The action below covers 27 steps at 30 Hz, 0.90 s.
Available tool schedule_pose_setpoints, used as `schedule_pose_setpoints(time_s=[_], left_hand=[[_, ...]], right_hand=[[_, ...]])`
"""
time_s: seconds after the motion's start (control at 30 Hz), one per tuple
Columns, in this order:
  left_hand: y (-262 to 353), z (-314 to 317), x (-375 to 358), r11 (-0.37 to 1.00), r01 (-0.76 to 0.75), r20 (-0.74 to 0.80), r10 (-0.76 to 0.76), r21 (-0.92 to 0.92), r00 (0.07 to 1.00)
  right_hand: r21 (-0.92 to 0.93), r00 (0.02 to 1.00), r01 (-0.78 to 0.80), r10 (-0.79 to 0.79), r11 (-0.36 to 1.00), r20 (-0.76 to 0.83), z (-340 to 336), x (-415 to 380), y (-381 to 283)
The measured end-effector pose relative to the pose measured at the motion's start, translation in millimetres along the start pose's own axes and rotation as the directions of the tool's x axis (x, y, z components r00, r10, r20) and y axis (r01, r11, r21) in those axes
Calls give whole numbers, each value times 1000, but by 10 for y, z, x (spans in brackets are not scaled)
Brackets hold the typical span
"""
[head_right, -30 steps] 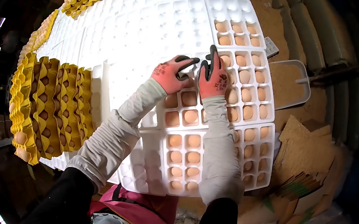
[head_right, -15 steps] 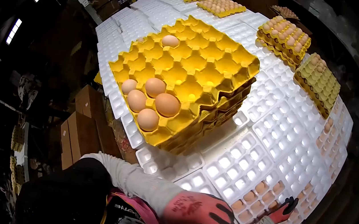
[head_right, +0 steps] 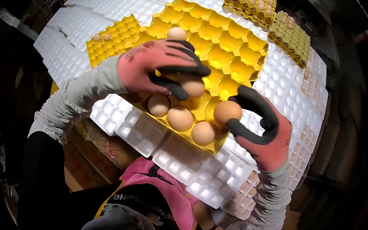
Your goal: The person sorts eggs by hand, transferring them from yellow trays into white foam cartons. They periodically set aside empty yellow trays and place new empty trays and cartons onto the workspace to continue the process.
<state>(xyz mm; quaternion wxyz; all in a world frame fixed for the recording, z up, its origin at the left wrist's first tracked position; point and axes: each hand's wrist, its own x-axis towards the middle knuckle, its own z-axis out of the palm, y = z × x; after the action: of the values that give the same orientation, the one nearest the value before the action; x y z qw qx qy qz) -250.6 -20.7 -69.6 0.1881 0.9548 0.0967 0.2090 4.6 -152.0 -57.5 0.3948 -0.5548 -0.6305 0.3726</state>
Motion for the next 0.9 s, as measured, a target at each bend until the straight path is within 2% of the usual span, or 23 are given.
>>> schedule_pose_setpoints(time_s=[0.03, 0.07, 0.1, 0.13, 0.17, 0.2, 0.23, 0.27, 0.3, 0.33, 0.4, 0.43, 0.47, 0.5, 0.53, 0.57, 0.6, 0.63, 0.67, 0.73, 0.8, 0.83, 0.9], left_hand=[[57, -96, -97, 913, 142, -177, -223, -381, 958], [44, -163, -202, 672, 184, -237, -483, -717, 843], [-81, -228, -315, 313, 8, -184, -580, -950, 794], [-239, -284, -421, -102, -189, -79, -647, -977, 758], [-417, -192, -573, 4, -217, -170, -637, -976, 752], [-446, -172, -478, 215, -157, -219, -305, -964, 927], [-356, -219, -482, 635, 29, -87, -151, -772, 985], [-38, -328, -381, 922, 107, 110, -71, -371, 991], [234, -279, -297, 998, 51, 182, -42, -45, 982], [391, -241, -245, 958, -40, 253, -34, 283, 967], [308, -145, -288, 908, -164, 252, 67, 385, 965], [282, -162, -312, 947, -54, 244, -26, 316, 969], [247, -185, -339, 967, 59, 245, -121, 246, 962], [156, -167, -401, 990, 125, -18, -126, -65, 992], [-38, -199, -506, 952, 110, -65, -134, -285, 989], [-31, -203, -526, 413, 146, -15, -362, -899, 932], [1, -208, -551, -384, -8, 190, -475, -923, 859], [-22, -143, -527, -518, -155, 101, -432, -841, 896], [-10, -97, -494, -578, -208, 61, -411, -789, 910], [141, -9, -387, -653, -314, -31, -407, -689, 913], [365, 17, -285, -621, -455, -91, -526, -639, 846], [442, 54, -255, -576, -483, -134, -542, -659, 830], [589, 166, -265, -282, -480, -282, -531, -831, 799]], right_hand=[[222, 994, 58, -36, 973, -101, -16, -91, 110], [424, 976, 143, -56, 894, -210, -24, -163, 215], [543, 983, 103, -4, 833, -182, -8, -221, 196], [655, 988, 65, 44, 753, -149, 7, -284, 180], [479, 986, -162, 163, 863, 42, -109, -353, 140], [367, 943, -323, 267, 872, 197, -78, -359, -44], [-115, 988, -69, 84, 991, 127, 98, -299, -176], [-572, 981, 182, -112, 800, 156, 297, -249, -278], [-744, 976, 198, -60, 638, 208, 420, -247, -326], [-872, 969, 218, 5, 438, 245, 489, -256, -356], [-856, 976, 202, -30, 476, 214, 410, -274, -330], [-497, 996, 69, -35, 865, 77, 314, -301, -269], [27, 999, -25, 26, 999, -40, 261, -304, -236], [410, 958, -210, 270, 888, -93, 240, -278, -388], [547, 962, -176, 262, 819, -83, 238, -236, -369], [461, 972, -207, 234, 863, -2, 225, -174, -333], [374, 975, -223, 208, 900, 80, 230, -112, -300], [-67, 994, 28, -21, 997, 104, 318, -34, -334], [-482, 955, 289, -215, 828, 204, 460, 46, -408], [-906, 978, 207, -78, 369, 192, 778, 76, -496], [-900, 963, 224, -224, 375, 146, 888, 85, -343], [-888, 976, 205, -21, 413, 215, 802, 55, -398], [-702, 983, 178, -96, 690, 155, 594, -49, -261]])
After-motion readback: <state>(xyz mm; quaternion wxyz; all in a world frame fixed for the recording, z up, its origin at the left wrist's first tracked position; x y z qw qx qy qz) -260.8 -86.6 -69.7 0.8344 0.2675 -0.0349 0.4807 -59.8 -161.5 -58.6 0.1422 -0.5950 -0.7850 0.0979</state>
